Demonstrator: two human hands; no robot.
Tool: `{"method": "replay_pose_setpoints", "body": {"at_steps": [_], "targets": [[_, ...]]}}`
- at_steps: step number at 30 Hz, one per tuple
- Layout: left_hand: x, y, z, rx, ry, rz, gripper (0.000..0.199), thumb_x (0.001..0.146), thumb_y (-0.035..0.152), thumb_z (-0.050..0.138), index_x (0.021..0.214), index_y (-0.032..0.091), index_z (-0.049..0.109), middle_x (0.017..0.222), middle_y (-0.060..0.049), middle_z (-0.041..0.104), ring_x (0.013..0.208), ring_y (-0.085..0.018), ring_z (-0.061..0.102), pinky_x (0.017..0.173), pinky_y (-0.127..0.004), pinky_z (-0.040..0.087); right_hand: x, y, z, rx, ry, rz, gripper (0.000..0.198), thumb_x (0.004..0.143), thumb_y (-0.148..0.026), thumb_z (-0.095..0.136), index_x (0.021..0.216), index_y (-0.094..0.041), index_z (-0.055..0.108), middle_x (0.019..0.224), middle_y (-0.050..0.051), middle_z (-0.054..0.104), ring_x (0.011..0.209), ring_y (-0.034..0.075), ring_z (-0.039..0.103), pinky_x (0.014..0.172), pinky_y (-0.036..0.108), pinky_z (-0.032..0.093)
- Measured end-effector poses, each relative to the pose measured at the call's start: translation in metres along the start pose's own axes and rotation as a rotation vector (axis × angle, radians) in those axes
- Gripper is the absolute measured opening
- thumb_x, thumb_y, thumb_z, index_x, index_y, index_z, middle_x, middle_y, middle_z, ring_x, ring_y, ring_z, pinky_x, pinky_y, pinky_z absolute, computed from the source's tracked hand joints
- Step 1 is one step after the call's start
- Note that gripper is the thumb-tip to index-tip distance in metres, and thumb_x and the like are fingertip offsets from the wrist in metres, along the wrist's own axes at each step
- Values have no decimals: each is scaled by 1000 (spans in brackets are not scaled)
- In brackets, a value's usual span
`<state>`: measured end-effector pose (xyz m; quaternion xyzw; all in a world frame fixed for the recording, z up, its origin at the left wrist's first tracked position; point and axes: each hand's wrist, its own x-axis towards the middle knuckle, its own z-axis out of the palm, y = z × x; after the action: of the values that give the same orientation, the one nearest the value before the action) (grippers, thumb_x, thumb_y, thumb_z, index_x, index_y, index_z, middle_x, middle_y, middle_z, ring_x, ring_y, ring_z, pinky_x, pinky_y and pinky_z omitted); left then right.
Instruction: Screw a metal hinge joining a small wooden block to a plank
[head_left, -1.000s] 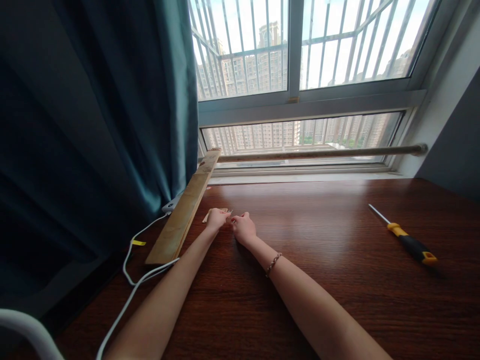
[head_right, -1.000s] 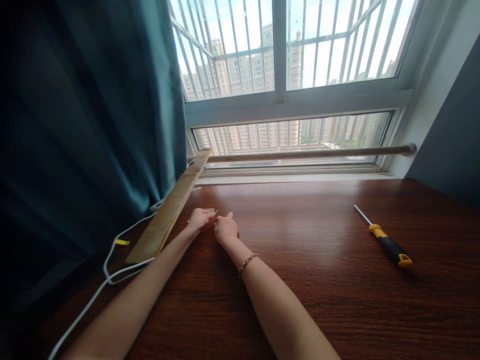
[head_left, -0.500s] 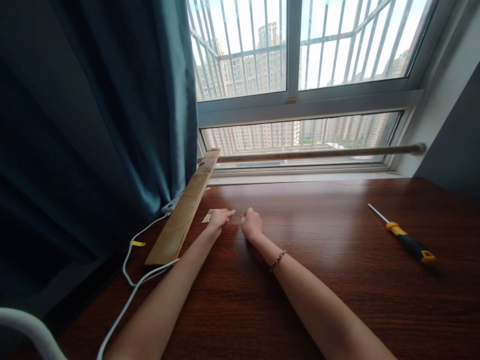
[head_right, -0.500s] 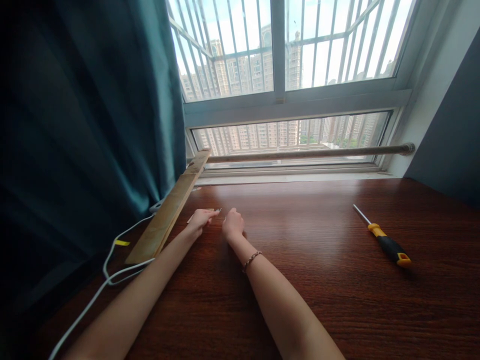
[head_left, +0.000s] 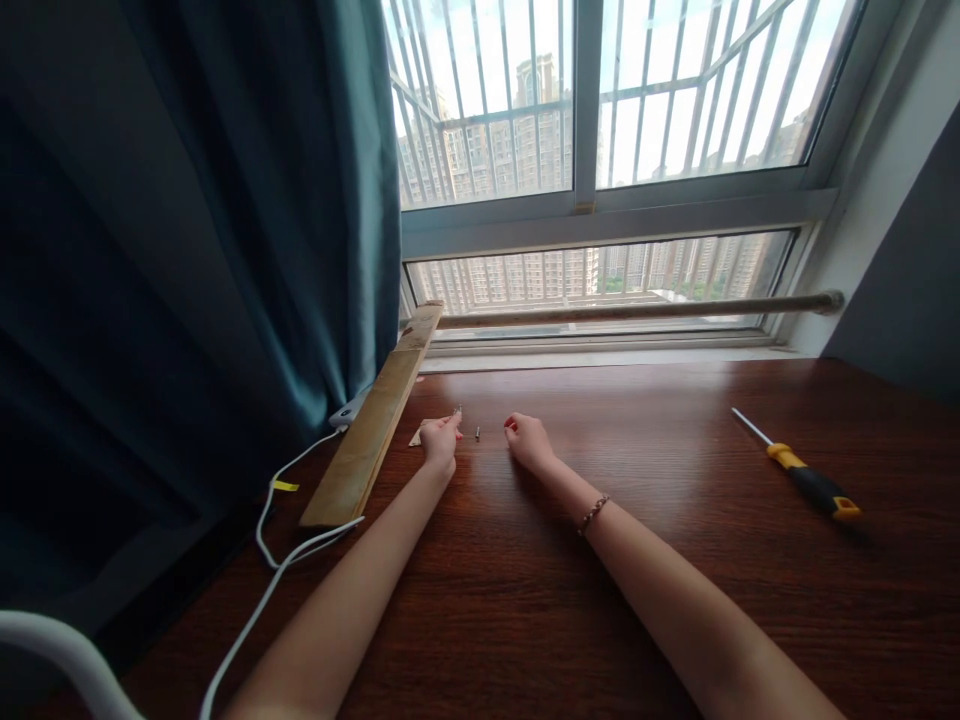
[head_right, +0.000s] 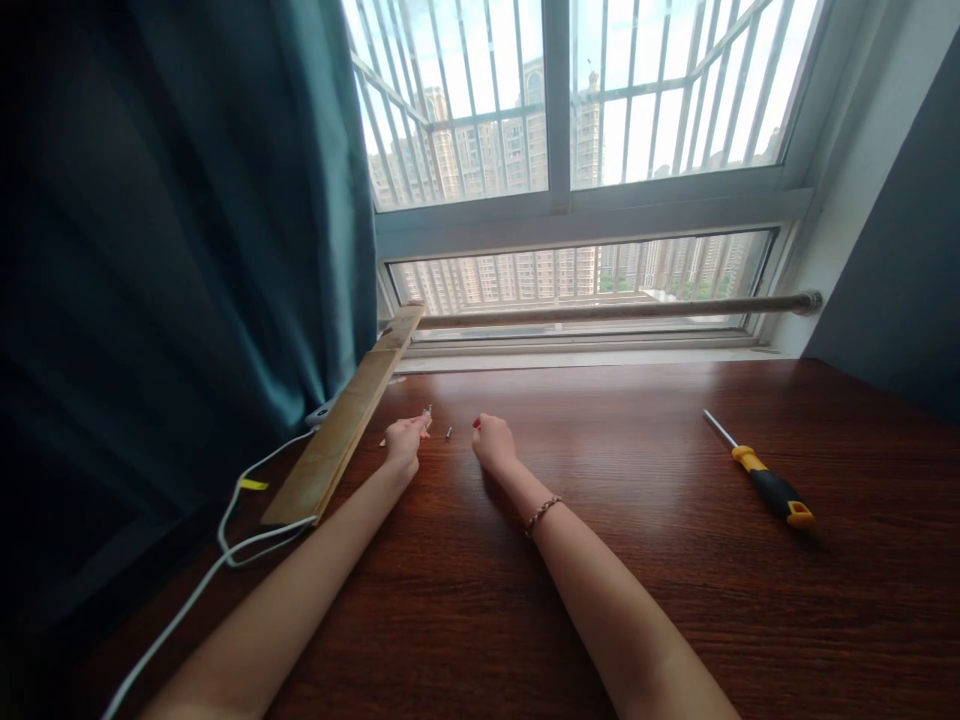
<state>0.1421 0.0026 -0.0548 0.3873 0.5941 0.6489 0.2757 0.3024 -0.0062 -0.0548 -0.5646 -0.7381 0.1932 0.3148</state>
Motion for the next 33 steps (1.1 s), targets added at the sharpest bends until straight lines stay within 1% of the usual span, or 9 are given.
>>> {"method": "replay_pose_setpoints", "body": {"at_steps": [3,6,9,15,19,22,24,27,33], "targets": [[6,-3,-4,-39,33,12,30,63,31,62,46,16,44,38,6,39,40,-7,41,48,-22,35,2,-19,18,-39,-55,-122,23,83,-22,48,99,-23,65,100,6,64,92,16,54,80,25,38],[9,-6,-4,-59,48,18,28,63,32,63,46,15,46,39,6,41,40,-7,41,48,-22,36,3,-32,33,-78,-74,-155,21,84,-29,50,94,-24,67,105,9,61,101,22,49,86,33,36],[9,-8,-4,-71,59,19,29,62,31,63,46,16,45,40,5,42,41,-7,41,48,-22,36,3,-38,41,-80,-71,-130,22,85,-26,48,86,-18,68,101,13,62,104,25,47,86,36,36],[3,-5,-1,-102,25,0,29,62,29,64,46,16,45,40,5,42,42,-6,40,47,-21,33,8,-32,33,82,-28,27,26,79,-1,42,78,-11,66,90,18,63,92,23,56,81,35,41],[-12,4,6,-135,-94,-47,31,59,34,66,46,16,44,37,7,37,39,-5,36,43,-20,28,9,-19,11,320,33,155,21,72,0,51,84,-12,63,84,12,64,89,22,58,82,38,42],[-33,13,17,-159,-232,-105,33,55,39,69,48,15,48,35,7,35,36,-5,33,41,-20,23,0,-5,-16,588,28,230,16,70,-7,56,84,-12,61,74,6,62,77,17,60,74,33,49],[-53,19,27,-174,-331,-142,33,53,42,70,51,14,53,35,7,36,36,-5,32,40,-20,23,-12,6,-36,783,-2,242,11,70,-12,58,81,-12,61,66,4,60,70,14,61,70,30,51],[-87,27,45,-220,-498,-187,33,52,42,72,58,12,60,36,6,37,36,-5,32,41,-20,22,-40,23,-67,1003,-19,234,13,68,-19,63,79,-13,61,67,4,61,68,12,61,73,29,52],[-143,40,83,-288,-749,-264,31,53,41,73,61,12,65,37,5,38,37,-5,30,42,-22,21,-90,54,-113,1366,14,338,28,48,-22,80,68,-15,61,70,4,65,69,13,62,75,28,51]]}}
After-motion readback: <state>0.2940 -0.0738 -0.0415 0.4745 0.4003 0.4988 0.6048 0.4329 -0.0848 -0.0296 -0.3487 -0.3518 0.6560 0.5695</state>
